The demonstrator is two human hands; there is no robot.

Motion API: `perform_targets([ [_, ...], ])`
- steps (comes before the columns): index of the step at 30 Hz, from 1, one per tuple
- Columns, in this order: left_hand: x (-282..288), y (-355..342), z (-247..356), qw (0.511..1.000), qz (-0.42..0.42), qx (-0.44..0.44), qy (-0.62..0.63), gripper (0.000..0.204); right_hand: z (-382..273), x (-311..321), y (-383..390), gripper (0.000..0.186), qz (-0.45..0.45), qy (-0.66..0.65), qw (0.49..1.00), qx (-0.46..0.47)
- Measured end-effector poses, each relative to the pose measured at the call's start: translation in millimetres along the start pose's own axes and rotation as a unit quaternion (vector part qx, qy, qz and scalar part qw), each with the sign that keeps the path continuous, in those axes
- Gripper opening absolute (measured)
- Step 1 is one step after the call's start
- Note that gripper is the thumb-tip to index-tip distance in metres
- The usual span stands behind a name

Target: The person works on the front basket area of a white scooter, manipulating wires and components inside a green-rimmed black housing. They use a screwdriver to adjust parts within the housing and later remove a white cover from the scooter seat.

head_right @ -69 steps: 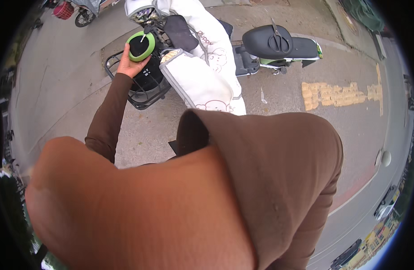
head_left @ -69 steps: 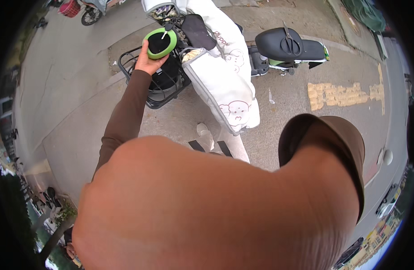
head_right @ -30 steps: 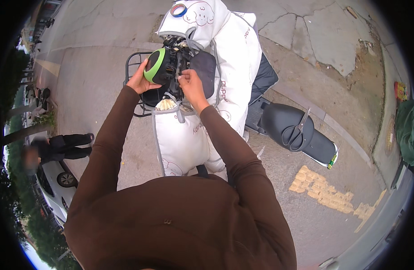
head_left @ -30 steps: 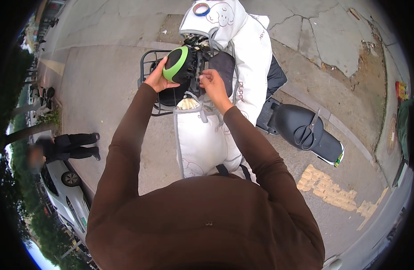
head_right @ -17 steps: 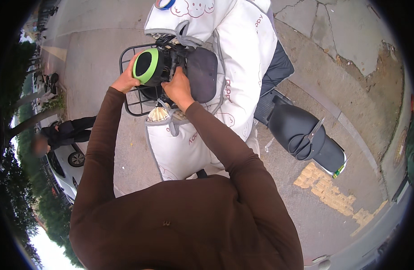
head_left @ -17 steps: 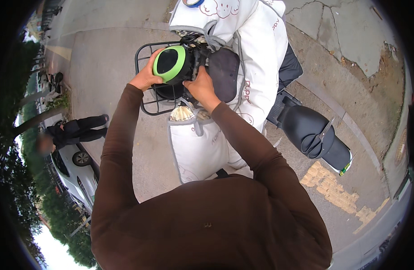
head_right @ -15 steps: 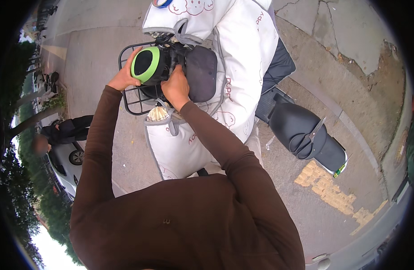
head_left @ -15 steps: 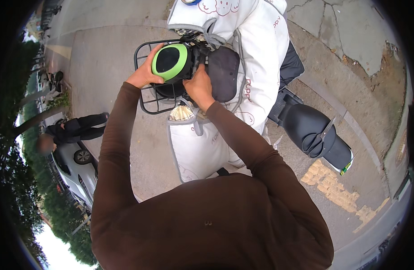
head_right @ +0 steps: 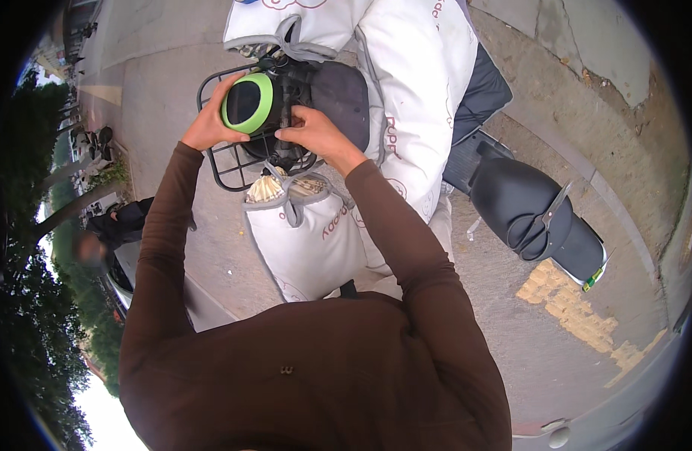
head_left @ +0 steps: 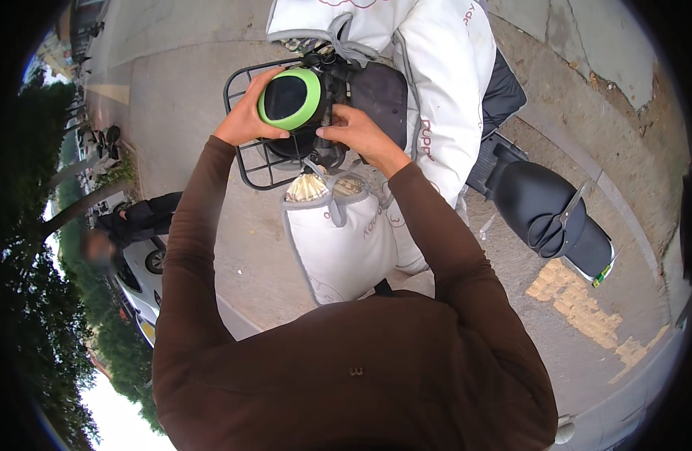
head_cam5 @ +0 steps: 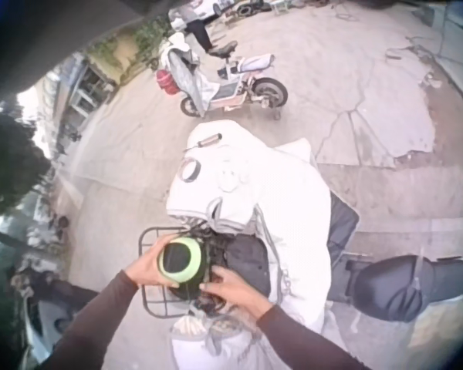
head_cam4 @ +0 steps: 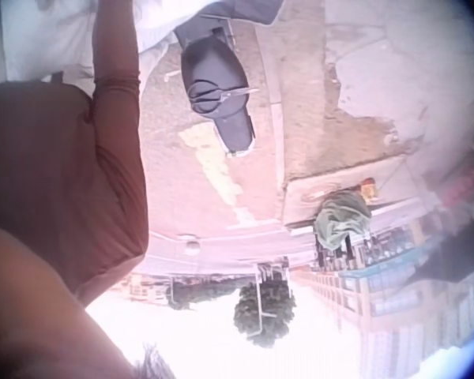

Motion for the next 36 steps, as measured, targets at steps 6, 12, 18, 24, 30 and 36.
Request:
perform_targets([
  [6,-2,-7,-3,0.998,-0.039,0.012,0.045,0.113,3,10,-5,0.016,-0.172,-0.1,0.979,-0.039],
  [12,-13,-19,48,0.976,-0.023,-0.023,-0.215,0.114,3,9,-11,0.012,-0.046,0.13,0.99,0.008],
  [18,-12,-3,11,0.996,0.035,-0.006,-0.077,0.112,-18,4,12,0.01,0.104,0.307,0.943,0.077],
  [24,-18,8,0,0.997,0.082,0.016,0.001,0.115,-23,-3,32,0.017,0.219,0.262,0.921,0.185],
  [30,-22,18,10,0.992,0.112,0.023,-0.052,0.115,-15,1,32,0.018,0.206,0.2,0.945,0.157],
  [36,-28,24,12,0.992,0.11,0.026,-0.051,0.114,-22,-7,42,0.021,0.229,0.269,0.925,0.143],
])
Point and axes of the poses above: each hand's wrist, its own y-axis away from the middle knuckle, its own x-axis out of the back of the hand, z = x × y, the point moved 8 cm from there along -y, towards the middle knuckle, and after that the axes turned 14 degrees about -z, right-handed, at the moved point
